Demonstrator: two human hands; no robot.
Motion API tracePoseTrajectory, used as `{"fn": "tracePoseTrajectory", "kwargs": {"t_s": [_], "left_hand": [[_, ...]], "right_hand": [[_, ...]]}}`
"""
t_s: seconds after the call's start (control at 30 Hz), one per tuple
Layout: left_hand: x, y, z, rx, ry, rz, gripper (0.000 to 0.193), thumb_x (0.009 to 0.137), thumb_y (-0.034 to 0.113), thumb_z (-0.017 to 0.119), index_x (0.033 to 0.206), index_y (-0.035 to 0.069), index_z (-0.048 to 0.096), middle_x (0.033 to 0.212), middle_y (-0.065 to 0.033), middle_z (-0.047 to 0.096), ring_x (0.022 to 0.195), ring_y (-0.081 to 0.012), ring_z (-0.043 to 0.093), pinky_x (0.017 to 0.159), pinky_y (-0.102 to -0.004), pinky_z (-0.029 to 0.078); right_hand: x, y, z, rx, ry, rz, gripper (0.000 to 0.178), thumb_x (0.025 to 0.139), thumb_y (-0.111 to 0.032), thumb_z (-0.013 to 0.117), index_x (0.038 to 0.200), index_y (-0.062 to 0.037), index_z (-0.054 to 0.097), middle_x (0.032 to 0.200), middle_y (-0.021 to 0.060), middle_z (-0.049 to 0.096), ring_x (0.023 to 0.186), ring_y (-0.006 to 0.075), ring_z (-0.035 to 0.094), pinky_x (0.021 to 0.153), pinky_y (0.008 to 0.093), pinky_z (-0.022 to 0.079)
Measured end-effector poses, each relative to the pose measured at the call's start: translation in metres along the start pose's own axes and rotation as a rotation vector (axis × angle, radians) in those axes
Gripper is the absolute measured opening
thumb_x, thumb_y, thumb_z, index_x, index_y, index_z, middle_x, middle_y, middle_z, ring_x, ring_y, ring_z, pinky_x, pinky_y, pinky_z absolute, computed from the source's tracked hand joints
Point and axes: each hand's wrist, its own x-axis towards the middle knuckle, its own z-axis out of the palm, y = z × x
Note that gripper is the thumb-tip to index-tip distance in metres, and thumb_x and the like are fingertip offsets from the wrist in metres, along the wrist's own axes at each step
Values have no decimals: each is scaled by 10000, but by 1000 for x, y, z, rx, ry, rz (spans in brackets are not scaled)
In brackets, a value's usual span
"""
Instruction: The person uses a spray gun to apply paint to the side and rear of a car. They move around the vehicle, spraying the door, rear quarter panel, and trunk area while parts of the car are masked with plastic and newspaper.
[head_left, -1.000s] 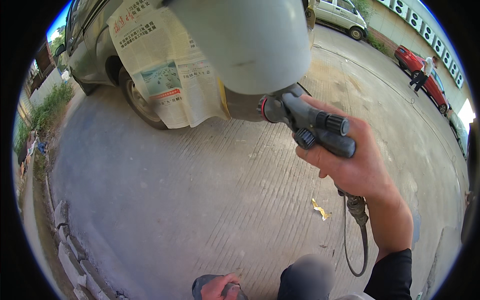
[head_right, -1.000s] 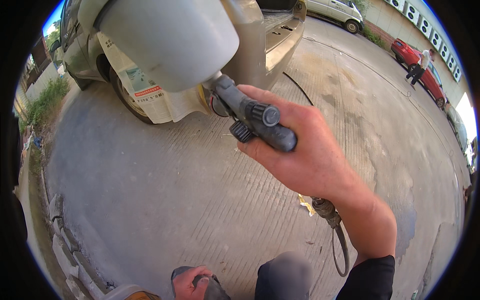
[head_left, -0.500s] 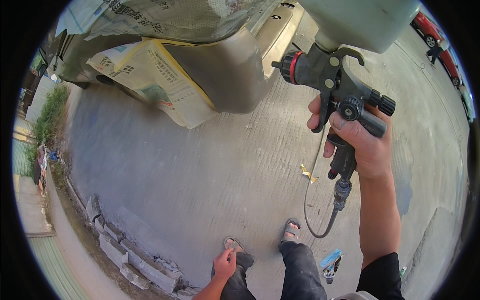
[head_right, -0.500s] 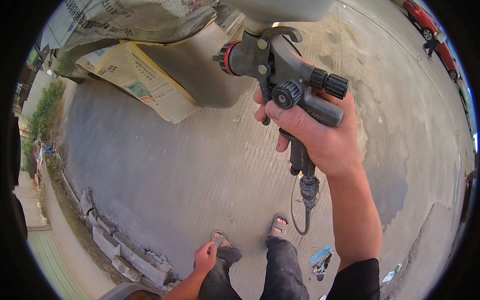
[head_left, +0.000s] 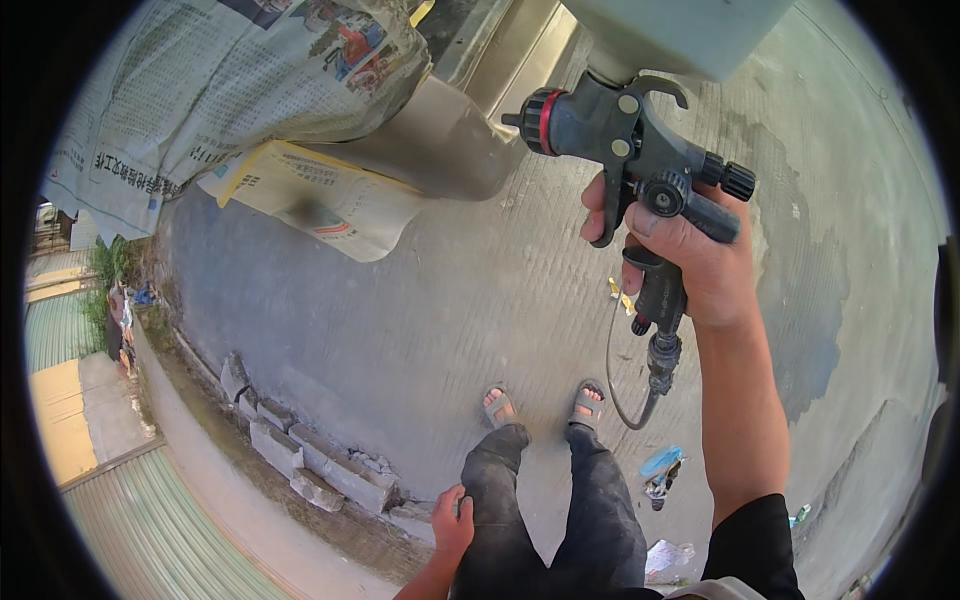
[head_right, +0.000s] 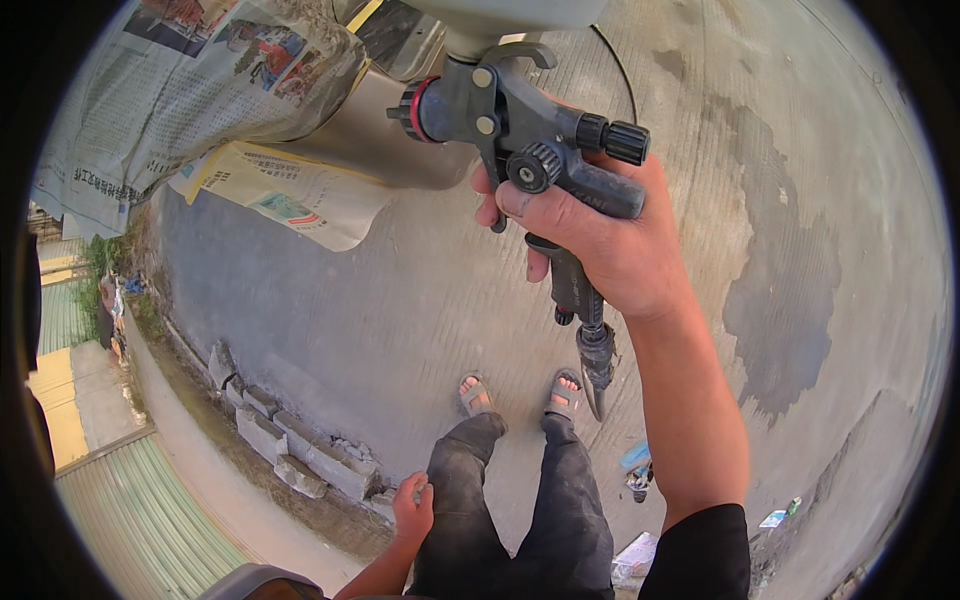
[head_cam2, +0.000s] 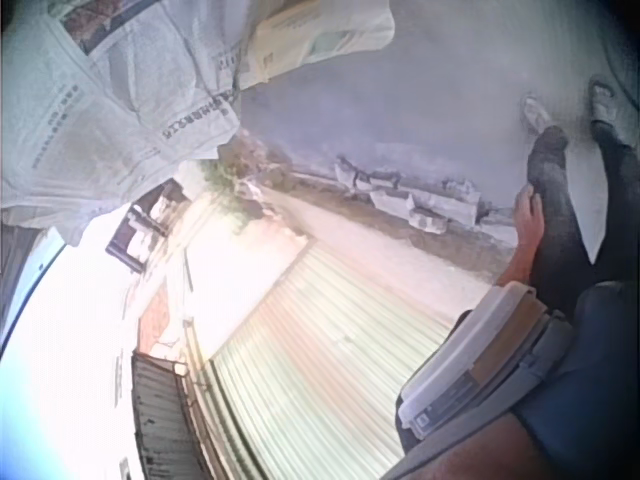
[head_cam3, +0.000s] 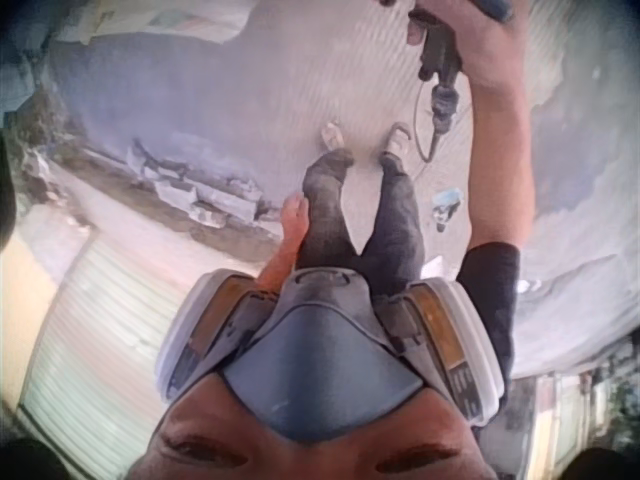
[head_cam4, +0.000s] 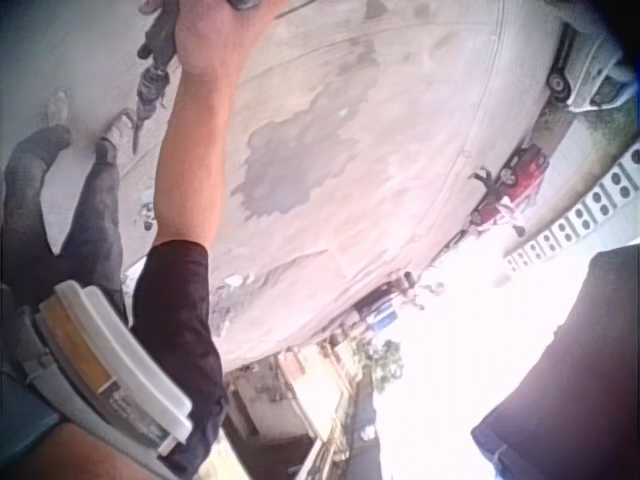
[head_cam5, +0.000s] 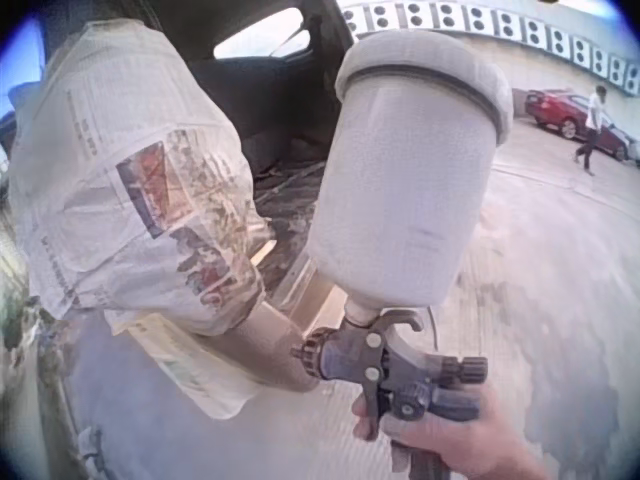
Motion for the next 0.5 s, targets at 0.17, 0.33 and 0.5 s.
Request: {"fn": "tracePoseTrajectory", "kwargs": {"t_s": [0.17, 0.33, 0.5], "left_hand": [[14, 12, -19, -62, -124, -118, 258, 903, 84, 665, 1146, -1, 650, 1009, -161, 712, 922, -290, 701, 838, -375, 546], [46, -11, -40, -11, -215, -237, 275, 918, 110, 666, 1170, 3, 648, 960, -147, 734, 870, -238, 719, 804, -351, 557], [69, -27, -79, 62, -319, -346, 306, 934, 177, 663, 1191, 12, 655, 990, -138, 737, 889, -215, 717, 779, -338, 558]], "right_hand": [[39, 37, -26, -69, 34, 166, 286, 836, -134, 710, 1079, 15, 683, 820, 92, 689, 691, 141, 650, 467, 262, 502], [79, 113, -61, -188, 186, 324, 200, 867, -158, 677, 956, 22, 686, 814, 80, 684, 706, 126, 648, 466, 260, 489], [96, 136, -73, -258, 310, 392, 227, 824, -165, 719, 965, 10, 690, 773, 84, 682, 661, 136, 628, 464, 283, 481]]}}
